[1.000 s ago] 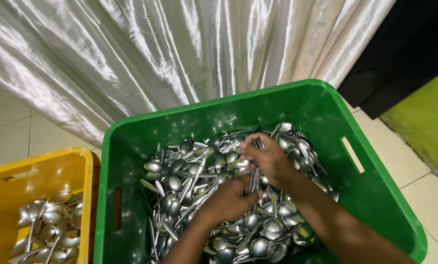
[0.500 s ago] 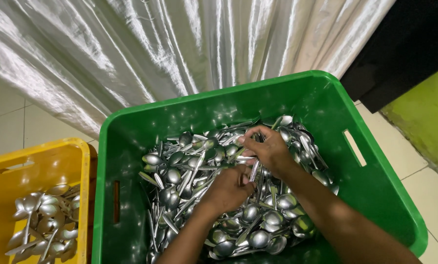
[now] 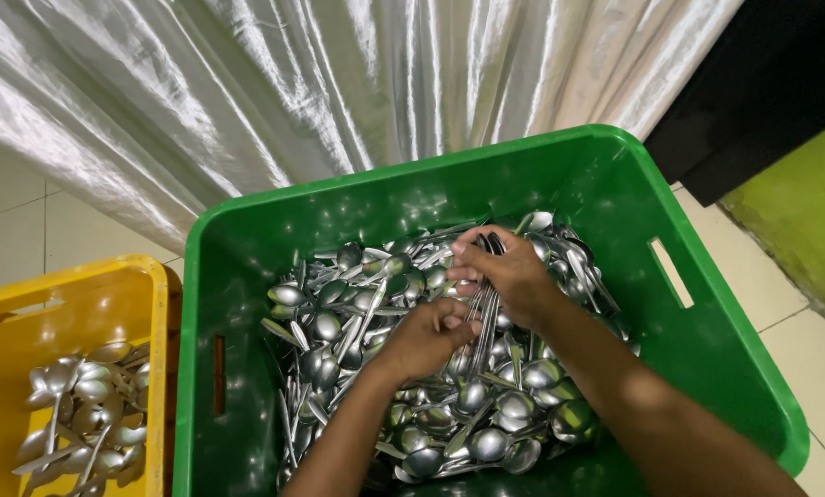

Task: The person sits on the floor and sorts mixed metal cutlery from a green bin into a yellow bin. They pick up forks and spoons, separate them by type, and place the sorted items into the yellow container.

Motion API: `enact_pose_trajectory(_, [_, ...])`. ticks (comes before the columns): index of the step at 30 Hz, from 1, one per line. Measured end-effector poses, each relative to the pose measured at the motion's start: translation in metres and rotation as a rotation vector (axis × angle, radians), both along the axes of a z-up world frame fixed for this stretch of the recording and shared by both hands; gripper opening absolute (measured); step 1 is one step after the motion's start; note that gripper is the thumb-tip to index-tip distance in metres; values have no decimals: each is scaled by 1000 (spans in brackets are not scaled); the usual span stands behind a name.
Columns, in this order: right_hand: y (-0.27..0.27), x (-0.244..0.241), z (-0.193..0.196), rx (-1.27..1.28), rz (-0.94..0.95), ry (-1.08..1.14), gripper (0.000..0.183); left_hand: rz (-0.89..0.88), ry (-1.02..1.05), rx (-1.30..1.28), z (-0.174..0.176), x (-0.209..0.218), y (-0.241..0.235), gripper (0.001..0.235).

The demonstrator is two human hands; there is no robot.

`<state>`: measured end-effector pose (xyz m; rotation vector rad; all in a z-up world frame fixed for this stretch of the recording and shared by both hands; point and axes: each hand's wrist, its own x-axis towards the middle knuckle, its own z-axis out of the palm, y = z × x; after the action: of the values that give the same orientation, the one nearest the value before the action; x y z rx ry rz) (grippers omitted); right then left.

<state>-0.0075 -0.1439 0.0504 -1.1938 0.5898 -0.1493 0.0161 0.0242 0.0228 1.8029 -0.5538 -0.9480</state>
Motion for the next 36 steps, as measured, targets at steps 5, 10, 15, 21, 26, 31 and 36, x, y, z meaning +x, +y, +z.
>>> enact_pose_trajectory(5, [0,0,0,25,20,-57,39,28,112,-103,-4,1,1,22])
enact_pose_trajectory(10, [6,-3,6,20,54,-85,35,36,105,-54,6,-2,5,26])
enact_pose_trajectory(15, [4,-3,-3,-1,12,-99,30,-18,-13,-4,42,-8,3,29])
enact_pose_trajectory(21, [4,-4,-5,-3,2,-54,27,-95,-57,32,15,-11,2,32])
enact_pose_trajectory(26, [12,-13,24,60,-39,-50,27,-115,251,-44,17,-23,-14,50])
enact_pose_trajectory(31, [-2,-6,12,112,28,-100,35,62,324,-202,-15,-27,-23,41])
enact_pose_trajectory(36, [-1,-13,16,88,92,-222,37,115,533,-395,6,-25,-22,53])
